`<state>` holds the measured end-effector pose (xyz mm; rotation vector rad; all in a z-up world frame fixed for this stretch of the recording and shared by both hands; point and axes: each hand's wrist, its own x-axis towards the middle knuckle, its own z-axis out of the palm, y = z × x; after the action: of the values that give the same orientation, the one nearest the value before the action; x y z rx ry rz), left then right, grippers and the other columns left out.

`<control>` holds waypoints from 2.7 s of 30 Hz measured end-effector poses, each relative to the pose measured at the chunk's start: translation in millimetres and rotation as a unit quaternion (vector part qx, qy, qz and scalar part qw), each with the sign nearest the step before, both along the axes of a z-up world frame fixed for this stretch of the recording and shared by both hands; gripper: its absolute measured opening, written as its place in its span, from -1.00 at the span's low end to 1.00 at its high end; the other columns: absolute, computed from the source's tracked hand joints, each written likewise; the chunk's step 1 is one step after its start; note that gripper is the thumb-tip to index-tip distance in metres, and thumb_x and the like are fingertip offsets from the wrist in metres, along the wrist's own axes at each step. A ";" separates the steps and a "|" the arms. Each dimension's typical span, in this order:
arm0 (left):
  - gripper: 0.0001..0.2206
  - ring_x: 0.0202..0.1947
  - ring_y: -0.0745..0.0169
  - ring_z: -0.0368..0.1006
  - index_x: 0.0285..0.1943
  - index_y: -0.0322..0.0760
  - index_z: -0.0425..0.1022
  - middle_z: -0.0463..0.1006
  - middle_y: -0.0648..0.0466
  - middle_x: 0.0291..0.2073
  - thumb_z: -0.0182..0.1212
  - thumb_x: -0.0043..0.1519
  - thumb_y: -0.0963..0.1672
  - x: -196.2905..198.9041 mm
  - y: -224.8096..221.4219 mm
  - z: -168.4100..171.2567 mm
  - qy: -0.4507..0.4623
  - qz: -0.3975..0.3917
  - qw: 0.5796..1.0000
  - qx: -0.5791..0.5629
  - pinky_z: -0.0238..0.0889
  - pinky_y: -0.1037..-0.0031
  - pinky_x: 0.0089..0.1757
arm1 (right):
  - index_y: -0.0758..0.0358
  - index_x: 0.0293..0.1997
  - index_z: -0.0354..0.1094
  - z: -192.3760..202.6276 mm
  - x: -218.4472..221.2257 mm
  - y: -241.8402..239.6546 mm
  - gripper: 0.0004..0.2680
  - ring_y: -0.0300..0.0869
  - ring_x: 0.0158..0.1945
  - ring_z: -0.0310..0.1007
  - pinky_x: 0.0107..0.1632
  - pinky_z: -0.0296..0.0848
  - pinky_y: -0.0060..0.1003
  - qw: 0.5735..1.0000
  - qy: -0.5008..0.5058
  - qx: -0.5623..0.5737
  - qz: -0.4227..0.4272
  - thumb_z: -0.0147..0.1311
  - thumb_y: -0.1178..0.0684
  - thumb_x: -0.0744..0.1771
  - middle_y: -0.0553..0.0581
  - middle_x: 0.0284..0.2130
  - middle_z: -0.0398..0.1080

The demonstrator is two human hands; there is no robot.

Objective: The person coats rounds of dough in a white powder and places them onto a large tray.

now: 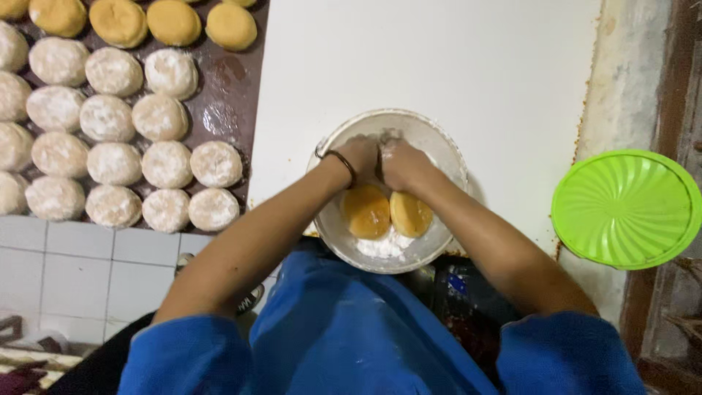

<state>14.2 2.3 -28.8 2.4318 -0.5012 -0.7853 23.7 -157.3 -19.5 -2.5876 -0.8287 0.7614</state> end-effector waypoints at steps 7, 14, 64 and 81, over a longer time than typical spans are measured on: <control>-0.74 -0.03 -0.15 0.60 -0.03 -0.35 0.65 0.64 -0.26 -0.10 0.20 0.17 -0.13 11.5 1.8 16.3 0.041 -0.047 0.998 0.012 0.45 0.20 0.01 | 0.45 -0.07 0.44 49.8 23.5 -0.1 -0.68 0.17 -0.06 0.60 0.06 0.55 0.02 0.964 0.197 -0.163 -0.074 -0.25 -0.02 0.42 0.49 -0.13 0.53; -0.70 0.00 -0.08 0.55 0.07 -0.23 0.63 0.61 -0.21 0.01 0.10 0.21 -0.13 -2.7 6.8 38.4 0.027 -0.062 0.998 0.009 0.43 0.17 0.00 | 0.42 0.02 0.41 83.6 0.0 -33.1 -0.67 0.15 0.04 0.50 0.18 0.41 0.02 0.985 0.143 -0.097 -0.032 -0.26 -0.04 0.41 0.47 -0.06 0.48; -0.78 -0.08 -0.23 0.57 -0.17 -0.50 0.59 0.61 -0.35 -0.17 0.17 0.11 -0.18 15.3 -1.0 4.8 0.042 -0.024 0.999 -0.019 0.43 0.15 -0.04 | 0.47 0.28 0.13 126.7 -77.0 -1.1 -0.39 0.16 -0.01 0.51 0.09 0.56 -0.07 0.962 0.127 -0.209 -0.118 0.10 -0.37 0.34 0.55 0.06 0.27; -0.68 -0.01 -0.28 0.53 -0.05 -0.23 0.58 0.49 -0.33 0.04 0.23 0.03 -0.07 -119.3 13.0 80.4 -0.235 -0.130 0.944 0.191 0.45 -0.06 -0.14 | 0.64 0.32 0.07 61.3 -134.4 -29.9 -0.42 0.17 0.08 0.39 0.12 0.45 -0.11 0.996 0.025 -0.081 0.002 0.27 0.06 0.25 0.57 0.04 0.32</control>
<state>-105.1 15.3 51.6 2.9744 -0.9411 -0.4183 -110.6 -187.2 41.9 -2.6954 -0.7892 0.9249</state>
